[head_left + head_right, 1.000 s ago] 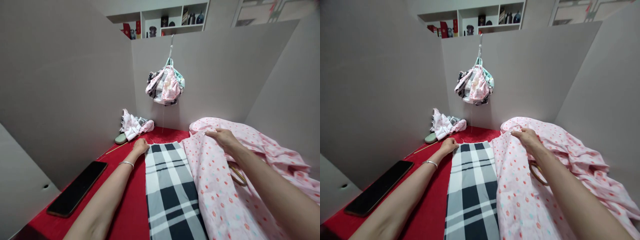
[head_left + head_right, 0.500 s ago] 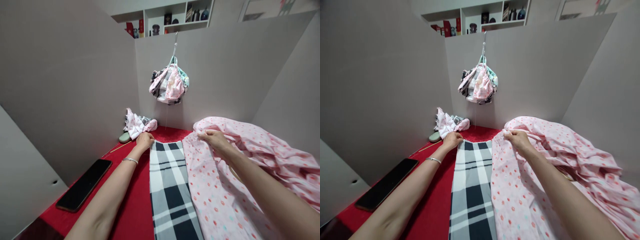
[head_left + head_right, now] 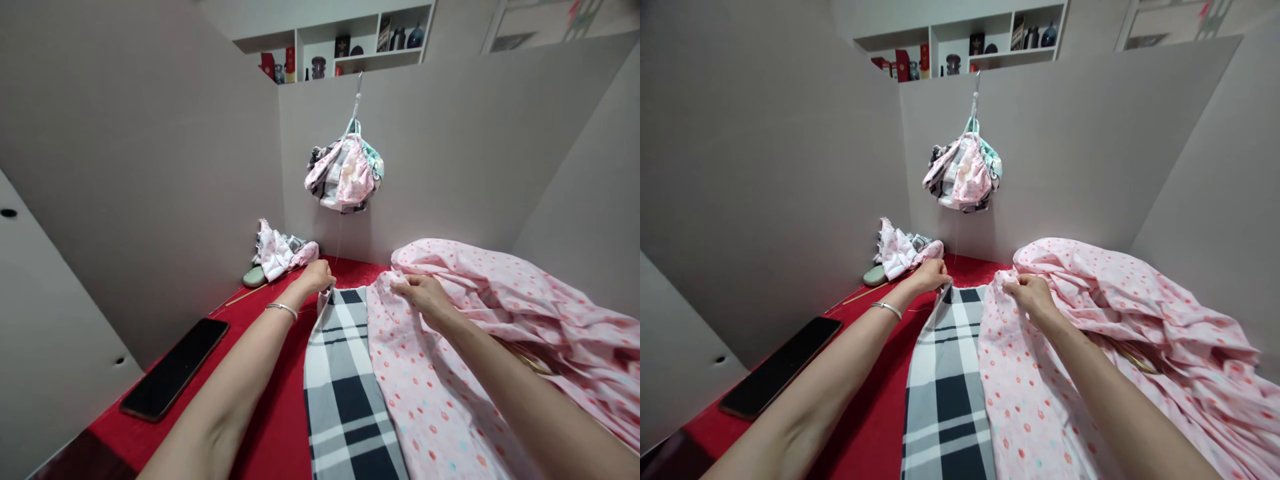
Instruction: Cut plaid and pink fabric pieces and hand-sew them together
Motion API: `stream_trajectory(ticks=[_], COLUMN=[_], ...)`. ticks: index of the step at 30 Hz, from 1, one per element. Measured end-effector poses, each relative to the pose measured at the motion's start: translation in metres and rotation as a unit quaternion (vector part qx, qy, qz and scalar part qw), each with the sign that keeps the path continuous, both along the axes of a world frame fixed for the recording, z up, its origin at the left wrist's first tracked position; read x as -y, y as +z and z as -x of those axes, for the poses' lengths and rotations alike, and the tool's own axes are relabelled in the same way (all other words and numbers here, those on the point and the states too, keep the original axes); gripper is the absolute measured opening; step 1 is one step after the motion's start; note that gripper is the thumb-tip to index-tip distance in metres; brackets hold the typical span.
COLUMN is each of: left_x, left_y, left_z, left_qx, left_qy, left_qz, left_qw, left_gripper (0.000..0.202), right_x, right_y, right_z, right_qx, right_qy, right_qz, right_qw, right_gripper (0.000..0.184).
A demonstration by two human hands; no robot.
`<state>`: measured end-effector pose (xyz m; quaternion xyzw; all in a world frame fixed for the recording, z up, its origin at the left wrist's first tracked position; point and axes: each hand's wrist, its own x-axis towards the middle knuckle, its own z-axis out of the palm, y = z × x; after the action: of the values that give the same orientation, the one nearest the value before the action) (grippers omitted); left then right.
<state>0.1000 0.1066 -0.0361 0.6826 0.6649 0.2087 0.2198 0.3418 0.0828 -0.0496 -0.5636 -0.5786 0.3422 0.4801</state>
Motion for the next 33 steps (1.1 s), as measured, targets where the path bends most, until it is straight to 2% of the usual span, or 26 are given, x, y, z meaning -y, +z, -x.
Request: stream_trajectory(ticks=[4, 9, 14, 19, 22, 26, 33], left_x=[-0.003, -0.006, -0.002, 0.008, 0.013, 0.019, 0.02], left_y=[0.0, -0.005, -0.013, -0.014, -0.013, -0.014, -0.022], left_z=[-0.013, -0.021, -0.026, -0.029, -0.027, -0.023, -0.021], left_qx=[0.036, 0.073, 0.124, 0.198, 0.241, 0.29, 0.349], left_qy=[-0.036, -0.054, -0.047, -0.031, -0.026, -0.04, -0.049], left_qz=[0.006, 0.016, 0.033, 0.038, 0.031, 0.038, 0.026], left_qw=[0.999, 0.996, 0.991, 0.979, 0.97, 0.956, 0.936], left_gripper=[0.027, 0.027, 0.023, 0.012, 0.017, 0.025, 0.027], right_x=[0.001, 0.01, 0.01, 0.006, 0.003, 0.0, -0.01], right_y=[-0.003, -0.005, -0.019, -0.033, -0.037, -0.04, -0.05], right_z=[0.001, 0.015, 0.037, 0.062, 0.071, 0.075, 0.074], right_qx=[-0.006, -0.023, -0.021, -0.019, -0.004, 0.024, 0.024], right_qy=[0.002, 0.037, 0.059, 0.102, 0.122, 0.105, 0.108], right_qz=[-0.004, -0.005, -0.002, -0.006, -0.008, -0.031, -0.023], right_qw=[1.0, 0.999, 0.998, 0.995, 0.992, 0.994, 0.994], right_gripper=[0.029, 0.03, 0.031, 0.029, 0.025, 0.02, 0.03])
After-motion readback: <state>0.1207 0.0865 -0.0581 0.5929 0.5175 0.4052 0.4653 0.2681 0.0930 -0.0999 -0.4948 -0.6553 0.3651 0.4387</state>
